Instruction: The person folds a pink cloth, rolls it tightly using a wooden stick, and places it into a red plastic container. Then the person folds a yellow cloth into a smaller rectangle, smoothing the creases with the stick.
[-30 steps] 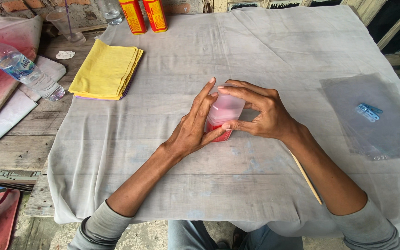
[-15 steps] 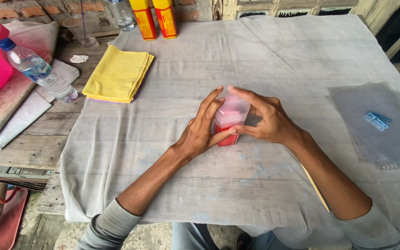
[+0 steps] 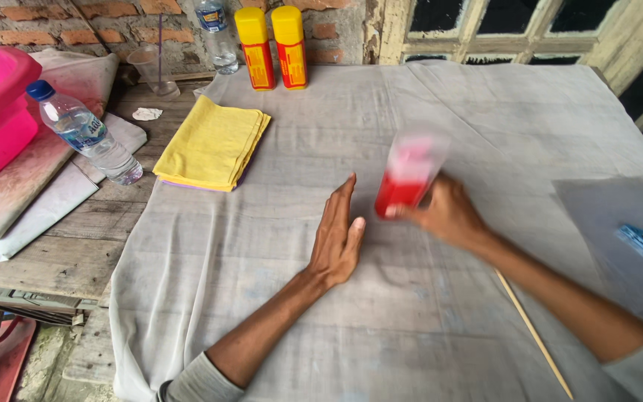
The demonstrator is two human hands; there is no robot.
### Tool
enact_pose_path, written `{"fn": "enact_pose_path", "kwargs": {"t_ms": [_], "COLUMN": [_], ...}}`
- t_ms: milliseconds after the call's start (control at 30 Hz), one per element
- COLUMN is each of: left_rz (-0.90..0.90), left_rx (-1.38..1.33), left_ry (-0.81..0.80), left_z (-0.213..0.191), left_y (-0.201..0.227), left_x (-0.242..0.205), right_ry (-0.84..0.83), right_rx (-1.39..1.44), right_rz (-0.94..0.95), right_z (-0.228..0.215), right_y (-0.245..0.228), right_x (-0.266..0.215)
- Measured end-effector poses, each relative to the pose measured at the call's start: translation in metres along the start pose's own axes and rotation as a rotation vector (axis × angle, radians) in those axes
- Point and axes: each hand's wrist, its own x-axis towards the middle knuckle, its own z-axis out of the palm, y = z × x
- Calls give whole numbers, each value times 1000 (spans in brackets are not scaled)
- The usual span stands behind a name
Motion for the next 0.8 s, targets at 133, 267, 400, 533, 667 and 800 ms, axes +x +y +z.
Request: {"fn": "enact_pose_path", "kwargs": {"t_ms": [133, 267, 400, 533, 667, 800], "left_rz": [-218, -141, -125, -123, -97, -128], "left_rx": [513, 760, 729, 668, 690, 692], "left_ry": [-283, -344, -295, -288, -261, -257], "left_z": [15, 34, 30, 29, 36, 39], "left_y": [-12, -30, -20, -21, -30, -30], "left_x": [-11, -23, -18, -20, -26, -26], "right_ry": [122, 195, 191, 242, 181, 159], "right_rx": [73, 16, 80, 5, -66, -26], "right_rz": [94, 78, 32, 25, 79, 93], "right_z": [-5, 30, 74, 110, 129, 143], "right_y": [34, 92, 122, 161, 172, 177], "right_x": [100, 204, 283, 348, 376, 379]}}
